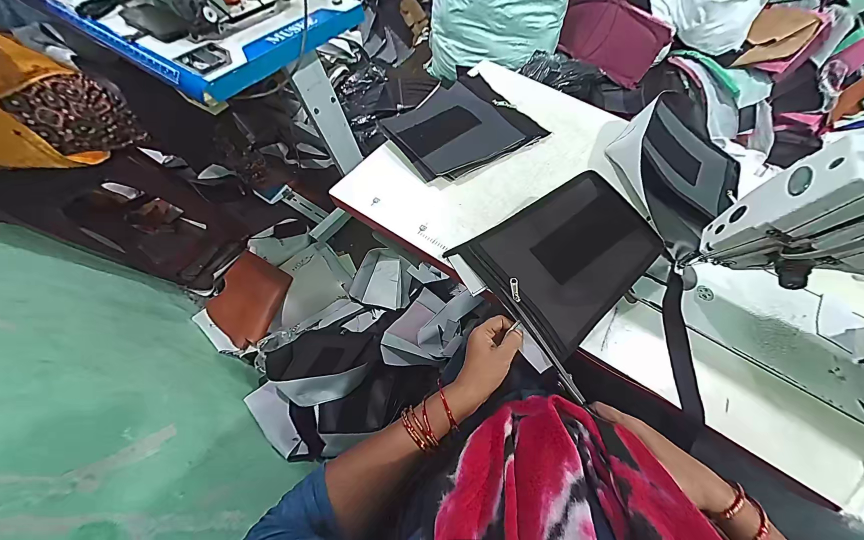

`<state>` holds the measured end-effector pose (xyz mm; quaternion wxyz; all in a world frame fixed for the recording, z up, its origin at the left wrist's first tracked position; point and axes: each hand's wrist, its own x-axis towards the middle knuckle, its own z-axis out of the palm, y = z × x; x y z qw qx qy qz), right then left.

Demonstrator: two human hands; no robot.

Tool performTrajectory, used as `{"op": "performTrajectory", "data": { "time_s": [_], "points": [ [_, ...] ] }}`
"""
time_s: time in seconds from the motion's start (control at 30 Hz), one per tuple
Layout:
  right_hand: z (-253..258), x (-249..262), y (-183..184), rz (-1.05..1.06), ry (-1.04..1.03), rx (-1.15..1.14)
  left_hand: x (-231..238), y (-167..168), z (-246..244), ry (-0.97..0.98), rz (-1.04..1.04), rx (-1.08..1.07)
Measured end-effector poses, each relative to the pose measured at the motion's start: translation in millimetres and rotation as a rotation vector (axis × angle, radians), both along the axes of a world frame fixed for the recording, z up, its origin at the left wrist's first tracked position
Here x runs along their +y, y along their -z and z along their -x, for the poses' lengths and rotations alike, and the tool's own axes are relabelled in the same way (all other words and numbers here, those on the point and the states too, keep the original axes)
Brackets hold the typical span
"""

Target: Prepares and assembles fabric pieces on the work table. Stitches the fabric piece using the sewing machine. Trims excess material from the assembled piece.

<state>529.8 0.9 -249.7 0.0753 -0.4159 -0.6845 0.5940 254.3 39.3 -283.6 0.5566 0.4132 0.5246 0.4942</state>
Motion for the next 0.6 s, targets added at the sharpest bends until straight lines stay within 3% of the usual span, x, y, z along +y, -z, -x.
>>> {"op": "performTrajectory", "data": {
  "time_s": [0.33, 0.6],
  "points": [
    [14, 12, -9, 0.033, -0.008, -0.017, 3, -2, 11, 0.035, 0.019, -0.029],
    [10, 14, 3, 0.009, 0.023, -0.011, 7, 1, 15, 0.077, 0.006, -0.022]
  ]
}}
